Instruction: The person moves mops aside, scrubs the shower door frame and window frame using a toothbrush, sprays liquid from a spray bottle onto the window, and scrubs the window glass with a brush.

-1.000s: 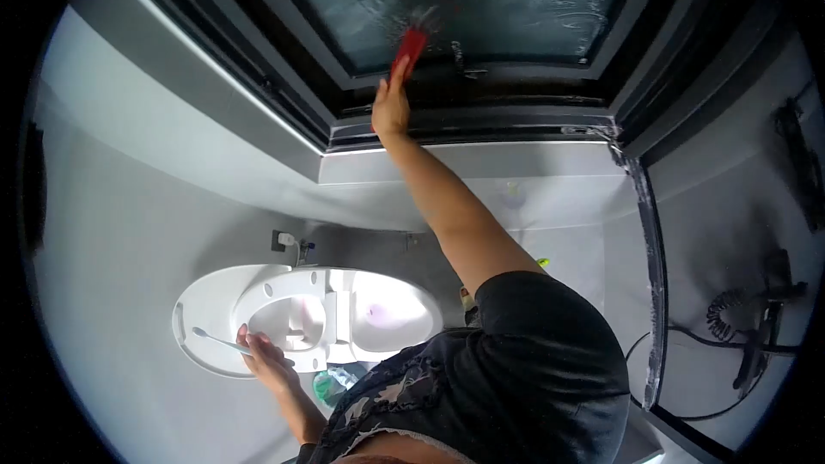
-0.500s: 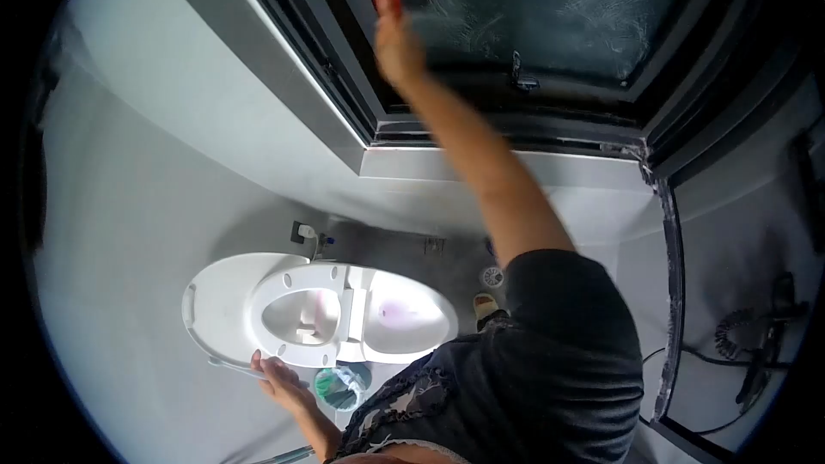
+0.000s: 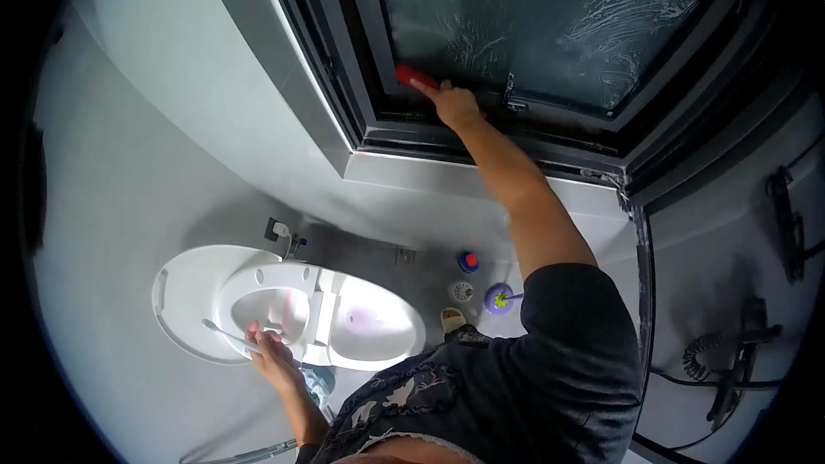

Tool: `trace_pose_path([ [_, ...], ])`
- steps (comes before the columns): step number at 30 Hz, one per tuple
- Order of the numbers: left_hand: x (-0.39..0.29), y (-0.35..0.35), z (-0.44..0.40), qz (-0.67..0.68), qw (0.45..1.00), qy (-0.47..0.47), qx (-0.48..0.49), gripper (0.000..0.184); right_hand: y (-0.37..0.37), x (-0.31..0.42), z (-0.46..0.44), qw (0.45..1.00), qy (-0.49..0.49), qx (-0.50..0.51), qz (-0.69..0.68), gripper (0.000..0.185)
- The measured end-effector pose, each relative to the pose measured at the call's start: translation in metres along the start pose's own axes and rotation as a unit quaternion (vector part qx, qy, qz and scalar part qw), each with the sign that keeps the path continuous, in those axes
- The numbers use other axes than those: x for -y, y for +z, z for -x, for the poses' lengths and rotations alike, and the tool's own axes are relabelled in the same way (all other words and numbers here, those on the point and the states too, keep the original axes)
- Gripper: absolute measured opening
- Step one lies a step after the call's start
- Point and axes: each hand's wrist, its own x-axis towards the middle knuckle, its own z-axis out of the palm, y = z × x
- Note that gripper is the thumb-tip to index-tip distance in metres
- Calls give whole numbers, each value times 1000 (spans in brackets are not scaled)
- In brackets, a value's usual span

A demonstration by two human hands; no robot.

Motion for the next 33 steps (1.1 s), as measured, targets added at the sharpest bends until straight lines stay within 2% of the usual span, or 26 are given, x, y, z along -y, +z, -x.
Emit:
trace_pose_path([
  [4, 13, -5, 11, 22, 1000, 2, -22, 19, -36, -3, -6, 991, 42, -100, -84, 68],
  [6, 14, -2, 16, 32, 999, -10, -22, 19, 3, -1, 2, 995, 30, -85, -49, 66],
  [8, 8, 1, 25, 32, 999, -8, -17, 20, 35, -4, 11, 998, 14, 10, -54, 63],
  [12, 19, -10, 41, 22, 999, -11, 23, 24, 25, -17, 23, 997, 18, -50, -55, 65],
  [14, 20, -7, 47, 1, 995, -90, 30, 23, -4, -15, 51, 987, 82, -27, -136, 61],
  [16, 20, 3, 52, -1, 992, -99, 79, 25, -2, -1, 84, 909, 192, -143, -342, 60],
  [18, 30, 10, 48, -18, 982, -116, 146, 29, 36, 27, 112, 782, 219, -268, -518, 58],
  [19, 36, 14, 45, -12, 975, -117, 190, 30, 19, 51, 144, 681, 246, -205, -659, 57],
  [20, 43, 20, 42, -5, 965, -116, 235, 30, -14, 80, 178, 556, 260, -137, -778, 56],
  [22, 43, 37, 42, -49, 943, -87, 316, 31, -45, 126, 229, 471, 210, -83, -853, 51],
  [24, 43, 43, 46, -68, 916, -93, 383, 31, -58, 176, 271, 441, 147, -98, -880, 52],
  [26, 40, 41, 53, -65, 883, -36, 464, 32, -66, 225, 305, 486, 131, -164, -848, 50],
  [27, 28, 36, 61, -64, 870, -48, 487, 30, -72, 243, 318, 522, 119, -186, -824, 48],
  [28, 24, 29, 65, -38, 850, -65, 521, 28, -78, 255, 329, 519, 123, -197, -823, 48],
  [30, 31, 8, 66, -34, 837, -119, 533, 27, -96, 277, 349, 463, 137, -213, -849, 46],
  [31, 33, -1, 67, -39, 830, -116, 544, 27, -103, 281, 359, 441, 142, -190, -866, 44],
  [33, 35, -19, 70, -74, 818, -71, 565, 25, -101, 293, 377, 440, 141, -193, -866, 46],
])
